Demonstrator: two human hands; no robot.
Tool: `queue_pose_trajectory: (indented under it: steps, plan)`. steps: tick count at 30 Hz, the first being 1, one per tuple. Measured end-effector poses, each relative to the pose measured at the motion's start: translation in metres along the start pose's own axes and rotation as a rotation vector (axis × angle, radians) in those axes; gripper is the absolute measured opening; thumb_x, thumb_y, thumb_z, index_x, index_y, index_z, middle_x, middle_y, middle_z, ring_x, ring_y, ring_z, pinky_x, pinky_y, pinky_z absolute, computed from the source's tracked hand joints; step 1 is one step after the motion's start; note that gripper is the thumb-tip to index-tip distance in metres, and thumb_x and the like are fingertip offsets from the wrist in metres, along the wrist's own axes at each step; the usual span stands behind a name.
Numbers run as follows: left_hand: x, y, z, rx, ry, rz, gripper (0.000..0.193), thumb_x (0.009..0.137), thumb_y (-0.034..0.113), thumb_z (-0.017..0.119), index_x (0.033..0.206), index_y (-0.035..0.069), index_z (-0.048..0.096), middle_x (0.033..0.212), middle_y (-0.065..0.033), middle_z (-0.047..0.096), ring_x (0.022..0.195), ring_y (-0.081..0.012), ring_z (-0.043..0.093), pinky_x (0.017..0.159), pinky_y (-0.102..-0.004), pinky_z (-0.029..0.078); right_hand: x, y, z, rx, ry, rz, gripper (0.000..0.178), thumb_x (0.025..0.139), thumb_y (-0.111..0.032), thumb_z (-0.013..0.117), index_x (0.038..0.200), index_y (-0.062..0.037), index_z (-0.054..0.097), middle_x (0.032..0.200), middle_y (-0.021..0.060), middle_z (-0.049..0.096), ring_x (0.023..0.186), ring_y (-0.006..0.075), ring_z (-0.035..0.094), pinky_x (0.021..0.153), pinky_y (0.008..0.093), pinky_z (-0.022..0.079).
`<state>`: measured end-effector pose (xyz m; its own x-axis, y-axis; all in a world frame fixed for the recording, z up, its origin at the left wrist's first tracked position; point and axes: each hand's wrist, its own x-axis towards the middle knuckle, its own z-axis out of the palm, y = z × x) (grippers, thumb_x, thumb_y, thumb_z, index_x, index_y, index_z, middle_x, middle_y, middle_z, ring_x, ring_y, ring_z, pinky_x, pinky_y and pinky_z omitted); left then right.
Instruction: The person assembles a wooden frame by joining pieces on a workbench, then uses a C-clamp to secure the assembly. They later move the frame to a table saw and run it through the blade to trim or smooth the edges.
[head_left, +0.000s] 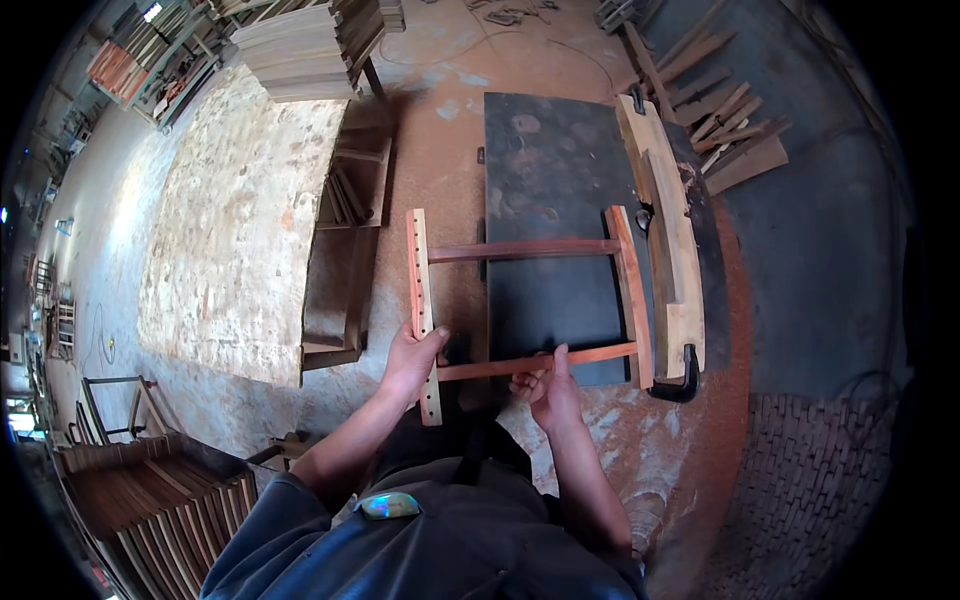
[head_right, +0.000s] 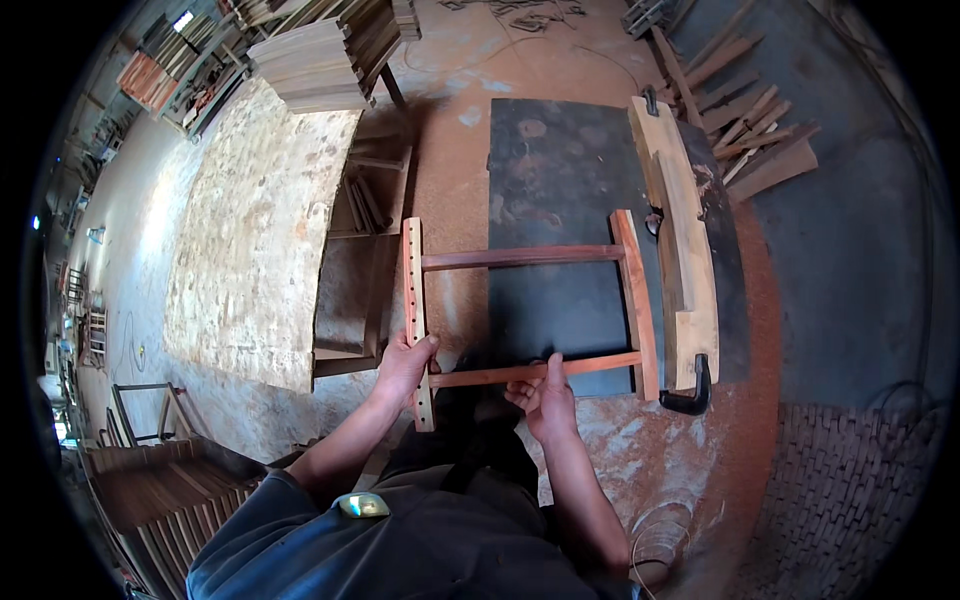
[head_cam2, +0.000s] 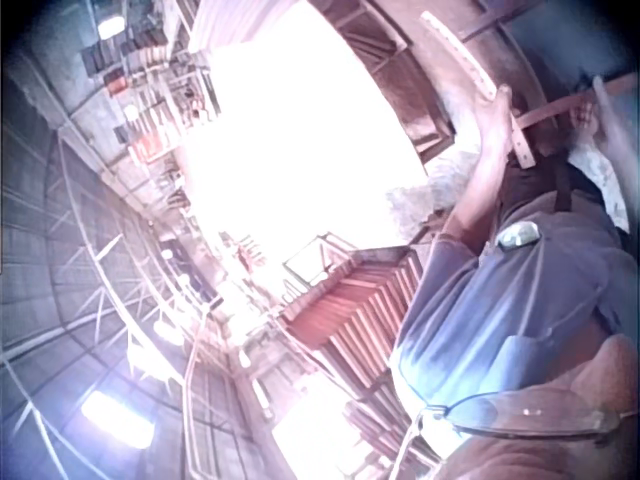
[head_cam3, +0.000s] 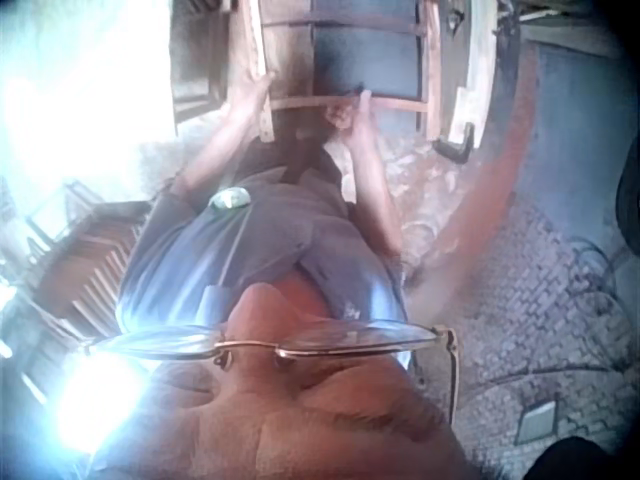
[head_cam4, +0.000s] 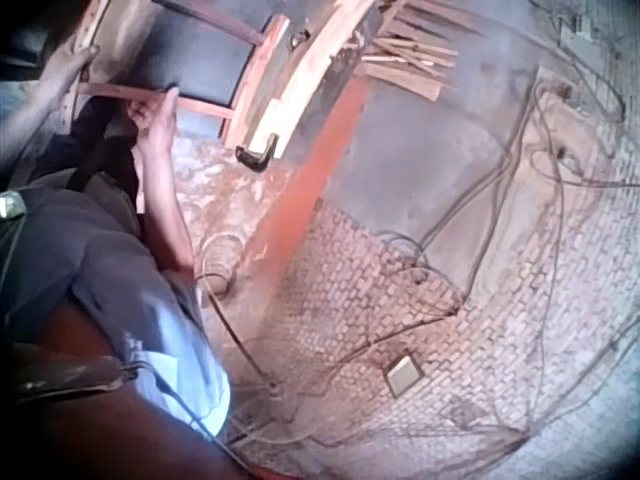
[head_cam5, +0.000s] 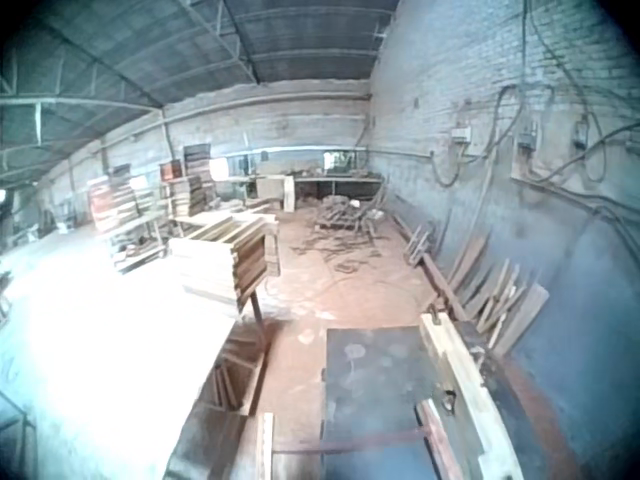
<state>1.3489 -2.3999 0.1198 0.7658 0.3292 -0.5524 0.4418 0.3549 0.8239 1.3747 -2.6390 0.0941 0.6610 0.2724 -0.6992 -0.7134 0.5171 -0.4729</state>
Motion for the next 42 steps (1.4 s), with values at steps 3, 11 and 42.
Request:
queue_pose_trajectory:
  steps: [3, 11, 42]
  plan:
    - [-0.001, -0.019, -0.001, -0.013, -0.021, -0.013, 0.024, 0.089, 0.018, 0.069, 0.099, 0.006, 0.050, 0.077, -0.0007, 0.056, 0.060, -0.0107, 0.055, 0.054, -0.0276, 0.050, -0.015, -0.006, -0.023, -0.291, 0.068, 0.119, 0.038, 0.098, -0.047, 0.055, 0.095, -0.0090, 0.059, 0.086, 0.0121, 0.068, 0.073, 0.0239, 0.066, 0.064, 0.0379, 0.055]
    - [0.019, -0.063, -0.009, -0.067, 0.053, -0.082, 0.050, 0.097, 0.060, 0.048, 0.097, 0.010, 0.053, 0.072, -0.0033, 0.054, 0.058, -0.0144, 0.054, 0.053, -0.0293, 0.049, -0.046, -0.062, -0.025, -1.457, 0.159, -1.283, 0.010, 0.076, -0.011, 0.076, 0.079, -0.0053, 0.068, 0.080, 0.0094, 0.065, 0.080, 0.0303, 0.061, 0.073, 0.0391, 0.050]
    - [0.071, -0.035, 0.050, 0.119, 0.039, -0.113, 0.053, 0.091, 0.067, 0.052, 0.087, 0.014, 0.048, 0.063, -0.0014, 0.047, 0.051, -0.0144, 0.050, 0.049, -0.0292, 0.045, 0.057, -0.114, -0.059, -1.532, 0.459, -1.317, 0.036, 0.079, -0.030, 0.073, 0.054, -0.0133, 0.053, 0.056, 0.0031, 0.059, 0.055, 0.0232, 0.058, 0.052, 0.0383, 0.048]
